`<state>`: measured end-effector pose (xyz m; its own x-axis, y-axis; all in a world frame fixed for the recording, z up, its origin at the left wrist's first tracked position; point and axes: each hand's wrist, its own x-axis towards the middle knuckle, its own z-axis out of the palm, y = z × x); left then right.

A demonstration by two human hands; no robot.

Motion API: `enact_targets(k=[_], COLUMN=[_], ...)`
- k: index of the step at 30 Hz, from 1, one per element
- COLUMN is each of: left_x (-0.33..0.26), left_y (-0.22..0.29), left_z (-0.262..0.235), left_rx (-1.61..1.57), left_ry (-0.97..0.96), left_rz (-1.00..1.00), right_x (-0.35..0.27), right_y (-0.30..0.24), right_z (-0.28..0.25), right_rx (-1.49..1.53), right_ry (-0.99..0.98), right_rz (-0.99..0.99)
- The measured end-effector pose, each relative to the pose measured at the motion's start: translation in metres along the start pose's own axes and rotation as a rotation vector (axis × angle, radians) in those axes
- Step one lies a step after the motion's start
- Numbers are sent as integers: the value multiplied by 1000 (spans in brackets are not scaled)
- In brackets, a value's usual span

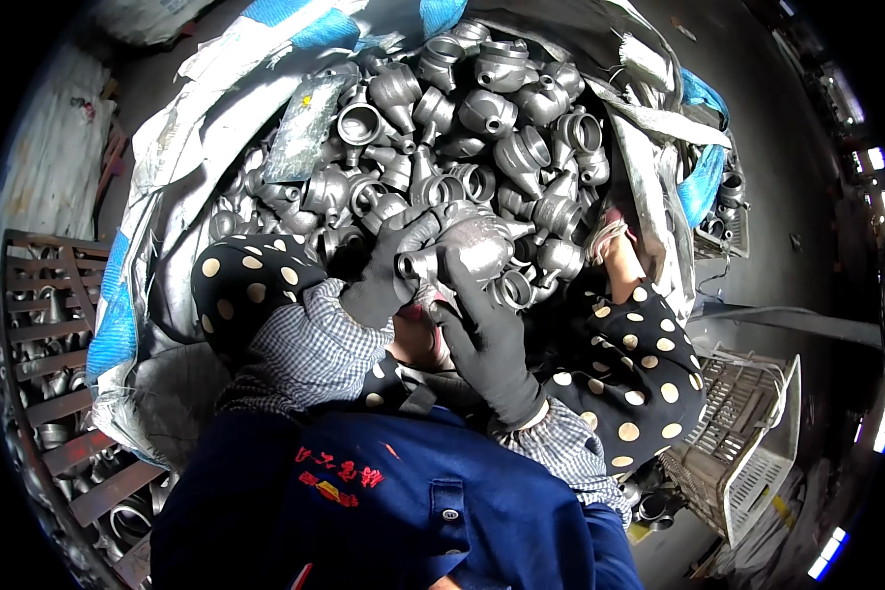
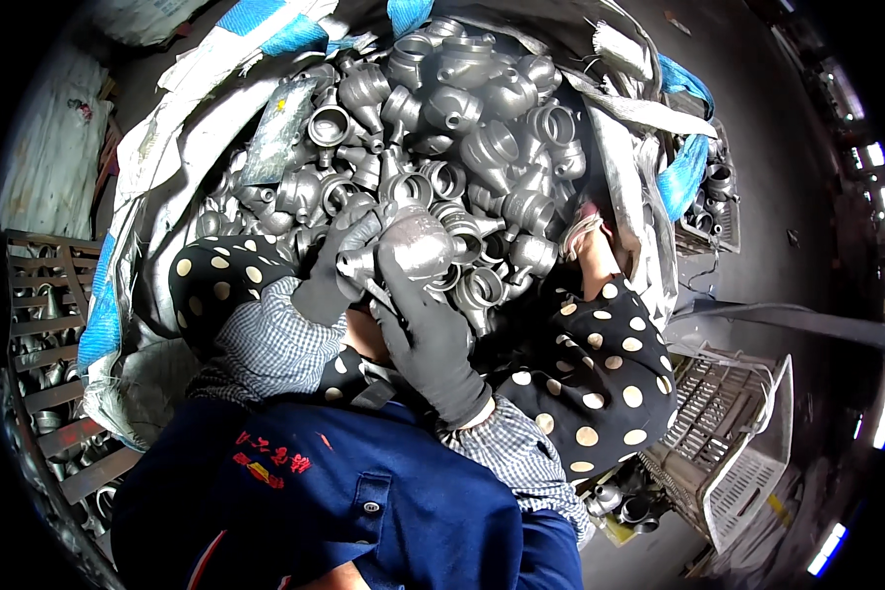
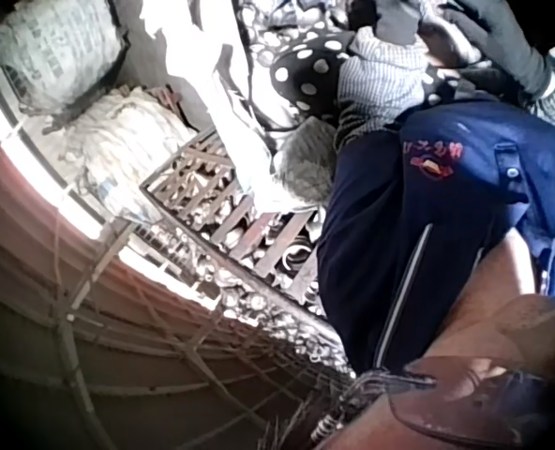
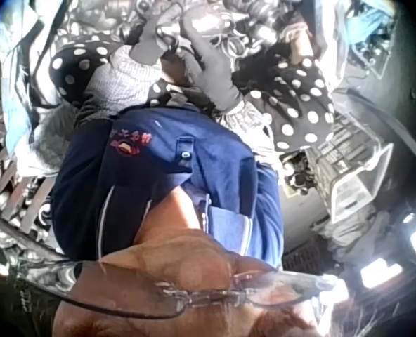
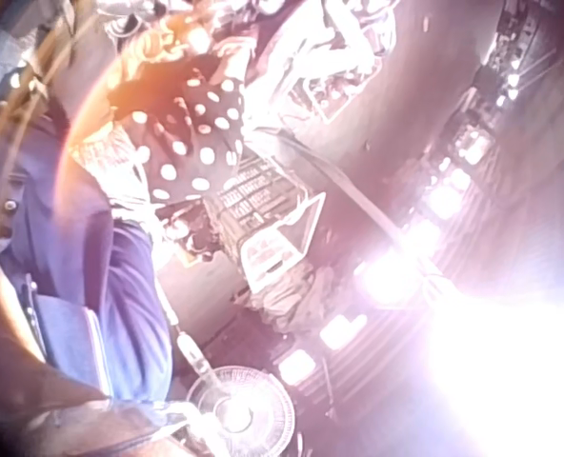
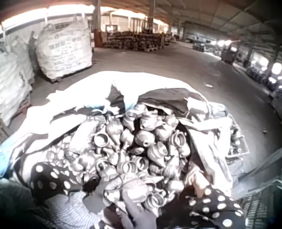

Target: The person picks up metal castings from a large bag, uses a metal pick to remove debris from interior holes, and then tosses the processed pieces into a separate container.

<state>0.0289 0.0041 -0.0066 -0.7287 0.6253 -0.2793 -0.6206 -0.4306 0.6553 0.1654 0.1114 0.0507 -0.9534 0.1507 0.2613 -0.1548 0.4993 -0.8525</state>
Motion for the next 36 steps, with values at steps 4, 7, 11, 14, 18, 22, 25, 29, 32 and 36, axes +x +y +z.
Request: enact_targets(k=[4,7,11,14,18,22,25,29,32,36], left_x=[0,4,15,23,19,28,39,28,9,15], left_y=[-3,-9,-11,-7,-9,-15,-20,-14,-34,-28], left_z=[-6,-21,-33,-31,-13,-19,-28,-18,-42,-37], left_rx=[310,635,-166,-541,-299,-463,-552,-429,255,-177], left_ry=[-113,-57,-177,-358,-152,-321,-498,-220,-9,-195], left_rz=[221,304,-117,-343,-258,-328,-365,-320,35,-257], right_x=[0,1,-3,-1,-1,4,12,14,16,15], right_y=[0,8,21,24,9,25,34,29,18,39], right_z=[-5,-12,-18,-21,-18,-16,-25,-24,-16,-14], right_rx=[-134,-162,-171,109,189,356,350,66,-99,296], right_ry=[-8,61,140,213,114,202,373,342,254,245], right_rz=[37,39,288,313,177,412,468,197,129,411])
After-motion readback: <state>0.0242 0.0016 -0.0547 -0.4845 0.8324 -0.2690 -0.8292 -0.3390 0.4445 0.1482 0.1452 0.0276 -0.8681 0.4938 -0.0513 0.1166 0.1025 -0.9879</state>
